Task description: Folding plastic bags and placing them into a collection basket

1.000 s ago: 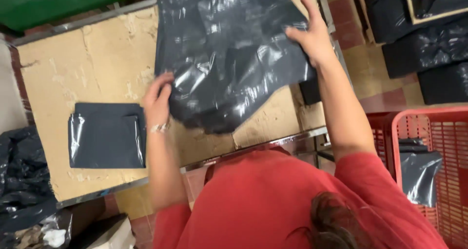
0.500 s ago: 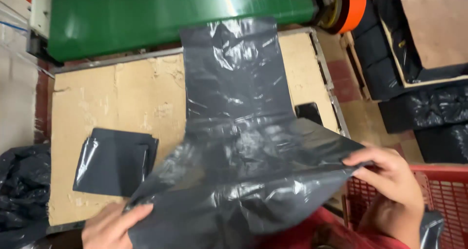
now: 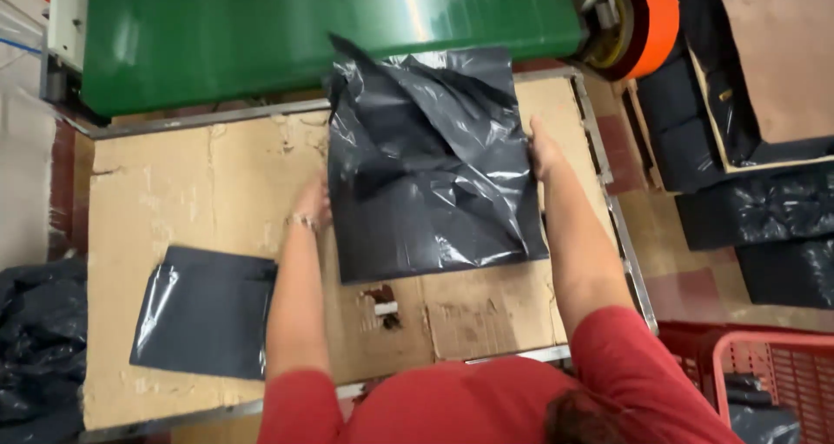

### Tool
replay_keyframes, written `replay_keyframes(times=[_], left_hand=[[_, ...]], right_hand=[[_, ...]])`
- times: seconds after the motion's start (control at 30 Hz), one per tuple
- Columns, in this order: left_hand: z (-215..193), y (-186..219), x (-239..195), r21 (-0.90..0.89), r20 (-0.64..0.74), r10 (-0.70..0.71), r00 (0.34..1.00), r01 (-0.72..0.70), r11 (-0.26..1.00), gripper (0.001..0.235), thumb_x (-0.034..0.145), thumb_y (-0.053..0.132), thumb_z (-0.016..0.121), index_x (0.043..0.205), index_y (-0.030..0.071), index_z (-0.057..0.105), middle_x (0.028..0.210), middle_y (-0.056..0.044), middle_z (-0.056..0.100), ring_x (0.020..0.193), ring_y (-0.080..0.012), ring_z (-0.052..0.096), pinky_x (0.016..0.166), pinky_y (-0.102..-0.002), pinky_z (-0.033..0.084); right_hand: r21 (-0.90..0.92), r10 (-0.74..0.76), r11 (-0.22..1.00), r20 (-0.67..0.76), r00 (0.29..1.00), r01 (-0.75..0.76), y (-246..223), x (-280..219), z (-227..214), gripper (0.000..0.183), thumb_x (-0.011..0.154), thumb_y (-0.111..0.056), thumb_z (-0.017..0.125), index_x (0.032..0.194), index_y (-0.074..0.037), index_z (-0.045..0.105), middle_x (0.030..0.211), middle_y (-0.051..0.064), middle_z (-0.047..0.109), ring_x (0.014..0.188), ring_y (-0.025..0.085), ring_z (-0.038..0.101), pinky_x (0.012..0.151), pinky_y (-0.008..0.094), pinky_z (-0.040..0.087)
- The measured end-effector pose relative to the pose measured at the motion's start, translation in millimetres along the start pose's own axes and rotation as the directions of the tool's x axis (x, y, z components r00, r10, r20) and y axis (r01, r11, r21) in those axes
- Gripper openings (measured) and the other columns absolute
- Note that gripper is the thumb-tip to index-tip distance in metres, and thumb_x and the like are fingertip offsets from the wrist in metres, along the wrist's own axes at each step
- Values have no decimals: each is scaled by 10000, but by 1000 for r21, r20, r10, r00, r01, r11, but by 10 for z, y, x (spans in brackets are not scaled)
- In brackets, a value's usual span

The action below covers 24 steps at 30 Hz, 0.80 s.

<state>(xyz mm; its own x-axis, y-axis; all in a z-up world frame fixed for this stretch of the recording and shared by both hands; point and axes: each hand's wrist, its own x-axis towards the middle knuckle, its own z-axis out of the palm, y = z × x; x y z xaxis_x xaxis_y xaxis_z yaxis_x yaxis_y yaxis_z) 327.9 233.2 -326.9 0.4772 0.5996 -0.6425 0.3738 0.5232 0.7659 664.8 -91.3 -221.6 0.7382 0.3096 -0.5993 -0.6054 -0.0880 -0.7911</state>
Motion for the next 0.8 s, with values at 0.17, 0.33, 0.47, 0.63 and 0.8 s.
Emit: replay_keyframes(times=[0.17, 0.33, 0.47, 0.63, 0.8], left_hand=[[-174, -760, -520, 219, -118, -15, 993, 41, 975, 919, 868, 638, 805, 1444, -28, 542, 1428, -285, 554, 1258, -424, 598, 950, -524, 567], [-262, -1313, -989, 485, -91, 118, 989, -59, 872, 640, 822, 543, 866, 1277, 134, 678, 1152, -151, 751, 1186, -305, 669, 966, -418, 567], [62, -1257, -1272, 690, -177, 193, 965, -18, 723, 518, 868, 541, 770, 1265, 227, 661, 1196, -94, 748, 1183, -263, 677, 988, -424, 562], [2, -1360, -1317, 576, -156, 264, 952, -130, 807, 482, 983, 411, 637, 1297, 46, 619, 1134, -240, 727, 1142, -402, 668, 963, -522, 532], [-309, -1644, -788, 561, 64, 214, 975, -213, 800, 293, 895, 244, 764, 1124, 64, 729, 985, -160, 754, 984, -270, 718, 845, -431, 557]], right_hand=[[-385, -29, 922, 30, 999, 38, 480, 410, -585, 751, 1010, -570, 701, 1526, -87, 449, 1453, 301, 514, 1280, 464, 568, 995, 611, 518], [-751, -123, 639, 115, 986, 167, 899, -459, -1074, 921, 897, -643, 751, 1558, -89, 426, 1371, 268, 604, 1265, 443, 584, 1014, 558, 509], [-823, -168, 528, 141, 976, 210, 937, -1454, -769, 972, 812, -354, 822, 1577, -23, 321, 1491, 339, 485, 1367, 511, 470, 1130, 608, 406], [-933, -722, -91, 302, 623, 347, 1474, -1717, -979, 656, 741, -195, 867, 1319, -101, 571, 1200, 114, 532, 1053, 353, 593, 860, 464, 484], [-960, -469, 166, 123, 875, 224, 1942, -1684, -1220, 537, 829, -537, 799, 1155, -149, 620, 1042, 62, 658, 982, 337, 687, 858, 484, 519]])
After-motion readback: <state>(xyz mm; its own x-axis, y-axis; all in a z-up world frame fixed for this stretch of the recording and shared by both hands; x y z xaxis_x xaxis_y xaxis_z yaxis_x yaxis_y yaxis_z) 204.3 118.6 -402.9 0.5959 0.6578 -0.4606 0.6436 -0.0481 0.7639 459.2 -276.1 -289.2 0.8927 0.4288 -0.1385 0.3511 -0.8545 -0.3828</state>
